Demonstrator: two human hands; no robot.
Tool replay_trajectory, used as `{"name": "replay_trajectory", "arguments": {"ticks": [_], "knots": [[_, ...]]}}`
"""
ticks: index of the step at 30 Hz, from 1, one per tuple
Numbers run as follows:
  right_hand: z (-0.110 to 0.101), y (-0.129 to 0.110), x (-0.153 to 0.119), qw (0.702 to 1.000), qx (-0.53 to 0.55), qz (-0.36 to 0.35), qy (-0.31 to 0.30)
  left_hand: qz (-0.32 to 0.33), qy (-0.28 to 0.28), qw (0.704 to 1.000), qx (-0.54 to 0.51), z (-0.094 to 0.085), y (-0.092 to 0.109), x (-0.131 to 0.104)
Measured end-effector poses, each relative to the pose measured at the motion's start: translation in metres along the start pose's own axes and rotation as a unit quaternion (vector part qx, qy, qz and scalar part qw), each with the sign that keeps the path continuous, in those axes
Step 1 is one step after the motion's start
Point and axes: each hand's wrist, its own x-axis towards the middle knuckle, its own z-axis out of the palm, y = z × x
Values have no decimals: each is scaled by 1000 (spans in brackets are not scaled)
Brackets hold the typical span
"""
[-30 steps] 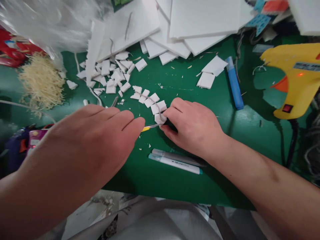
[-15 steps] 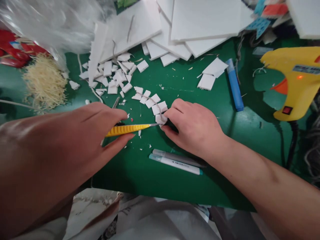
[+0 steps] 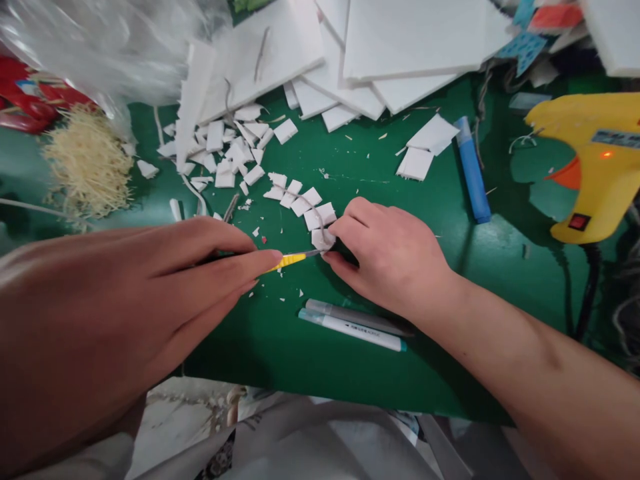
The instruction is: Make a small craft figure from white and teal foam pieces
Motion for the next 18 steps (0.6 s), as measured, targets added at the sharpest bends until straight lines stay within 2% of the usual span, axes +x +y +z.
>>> {"name": "replay_trajectory", "arguments": {"ticks": [3, 7, 12, 18], "knots": [[0, 0, 0, 1000, -2, -1, 5, 52, -15, 998, 23, -4, 1, 2], [1, 0, 0, 1000, -1, -8, 12, 63, 3, 997, 38, -8, 6, 2], [0, 1, 0, 1000, 1, 0, 2, 64, 10, 995, 69, -7, 12, 3], [1, 1, 0, 1000, 1, 2, -1, 24, 36, 998, 52, -6, 12, -1]]}}
